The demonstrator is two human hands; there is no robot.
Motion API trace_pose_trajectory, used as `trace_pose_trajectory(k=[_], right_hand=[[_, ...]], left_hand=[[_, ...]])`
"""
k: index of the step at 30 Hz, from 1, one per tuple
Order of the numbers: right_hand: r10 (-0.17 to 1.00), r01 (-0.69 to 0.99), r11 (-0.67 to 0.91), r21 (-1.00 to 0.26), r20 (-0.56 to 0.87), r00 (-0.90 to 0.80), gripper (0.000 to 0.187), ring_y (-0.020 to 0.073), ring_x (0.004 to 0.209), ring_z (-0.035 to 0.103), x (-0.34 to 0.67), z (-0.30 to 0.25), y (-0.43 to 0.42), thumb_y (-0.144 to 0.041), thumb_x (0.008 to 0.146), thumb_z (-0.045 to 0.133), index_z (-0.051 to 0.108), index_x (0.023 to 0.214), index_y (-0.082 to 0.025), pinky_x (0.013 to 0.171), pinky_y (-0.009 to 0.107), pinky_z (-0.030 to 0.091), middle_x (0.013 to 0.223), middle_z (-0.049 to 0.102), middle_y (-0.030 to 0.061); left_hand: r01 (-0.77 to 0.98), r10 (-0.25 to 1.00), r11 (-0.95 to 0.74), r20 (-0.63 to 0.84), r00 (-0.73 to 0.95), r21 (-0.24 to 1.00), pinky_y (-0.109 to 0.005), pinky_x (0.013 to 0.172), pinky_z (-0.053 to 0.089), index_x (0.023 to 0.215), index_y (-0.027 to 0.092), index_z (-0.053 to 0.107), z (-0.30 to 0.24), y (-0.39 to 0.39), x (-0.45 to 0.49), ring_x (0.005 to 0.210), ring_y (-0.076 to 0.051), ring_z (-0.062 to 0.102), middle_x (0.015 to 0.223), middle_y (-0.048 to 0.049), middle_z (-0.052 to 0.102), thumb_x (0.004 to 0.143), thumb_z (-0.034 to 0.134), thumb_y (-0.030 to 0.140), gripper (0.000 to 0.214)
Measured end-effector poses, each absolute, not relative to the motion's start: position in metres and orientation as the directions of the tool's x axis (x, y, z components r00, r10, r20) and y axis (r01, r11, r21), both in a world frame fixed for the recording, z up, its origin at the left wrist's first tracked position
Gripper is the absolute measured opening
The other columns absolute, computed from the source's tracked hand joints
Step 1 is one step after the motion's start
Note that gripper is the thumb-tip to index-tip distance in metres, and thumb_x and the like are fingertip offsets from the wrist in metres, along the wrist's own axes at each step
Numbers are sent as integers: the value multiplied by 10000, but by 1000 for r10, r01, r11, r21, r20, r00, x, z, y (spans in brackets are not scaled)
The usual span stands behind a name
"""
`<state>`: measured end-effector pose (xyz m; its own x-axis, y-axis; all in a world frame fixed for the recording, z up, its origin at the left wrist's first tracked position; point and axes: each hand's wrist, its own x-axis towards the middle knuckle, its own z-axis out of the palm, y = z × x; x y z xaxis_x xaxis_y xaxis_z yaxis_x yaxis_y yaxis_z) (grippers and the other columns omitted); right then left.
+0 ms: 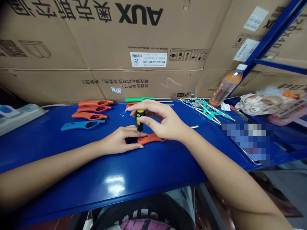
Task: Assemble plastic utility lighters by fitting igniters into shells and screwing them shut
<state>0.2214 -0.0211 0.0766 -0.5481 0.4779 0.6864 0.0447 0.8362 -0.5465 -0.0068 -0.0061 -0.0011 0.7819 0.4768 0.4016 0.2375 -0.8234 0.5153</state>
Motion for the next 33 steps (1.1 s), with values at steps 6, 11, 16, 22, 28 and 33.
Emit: trace_pose_trajectory(k=[6, 11, 16, 22, 28, 33], right_hand=[[376, 235, 925, -299, 815, -442, 152, 175, 872, 648, 208, 75, -27, -261, 880, 737, 725, 1020, -203, 858, 332, 553, 926, 716, 47], [474, 73, 849, -524, 692, -545, 334, 191, 1109, 656, 214, 72, -25, -253, 1011, 526, 610, 1332, -218, 965, 378, 549, 1241, 691, 95], [557, -49, 730, -682, 635, -535, 320, 191, 1079, 682, 215, 68, -22, -232, 970, 605, 641, 1287, -205, 933, 356, 575, 1241, 685, 93], [502, 121, 851, -512, 723, -474, 261, 203, 1089, 670, 207, 69, -26, -146, 916, 641, 680, 1167, -208, 957, 372, 554, 1186, 717, 74], [560, 198, 815, -544, 656, -506, 294, 168, 992, 705, 211, 79, -28, -192, 927, 648, 659, 1219, -224, 909, 331, 582, 1201, 721, 50], [683, 165, 727, -667, 677, -274, 277, 172, 949, 711, 248, 93, -6, -323, 918, 684, 623, 1167, -218, 791, 287, 602, 1033, 725, 44]], left_hand=[[293, 503, -822, 382, 775, 489, -359, 901, 552, 1142, 189, 746, -3, -6, -6, 990, -239, 704, 1072, -79, 774, 906, 711, 412, 327], [285, 504, -815, 377, 777, 504, -410, 986, 539, 1237, 192, 715, -2, -7, -5, 1071, -258, 682, 1130, -107, 749, 906, 713, 395, 388], [283, 501, -817, 372, 782, 503, -411, 1002, 535, 1264, 197, 701, -1, -8, -5, 1086, -250, 675, 1151, -106, 737, 913, 707, 365, 389], [290, 496, -831, 396, 773, 474, -374, 935, 551, 1208, 193, 723, -3, -8, -4, 989, -233, 697, 1067, -87, 751, 911, 710, 351, 337], [342, 504, -822, 303, 809, 455, -366, 945, 529, 1246, 169, 693, 10, -10, -4, 1038, -241, 677, 1134, -103, 727, 922, 687, 328, 361], [490, 555, -801, 120, 823, 343, -340, 897, 526, 1283, 167, 656, 36, -10, -10, 981, -233, 671, 1084, -87, 711, 875, 683, 215, 411]])
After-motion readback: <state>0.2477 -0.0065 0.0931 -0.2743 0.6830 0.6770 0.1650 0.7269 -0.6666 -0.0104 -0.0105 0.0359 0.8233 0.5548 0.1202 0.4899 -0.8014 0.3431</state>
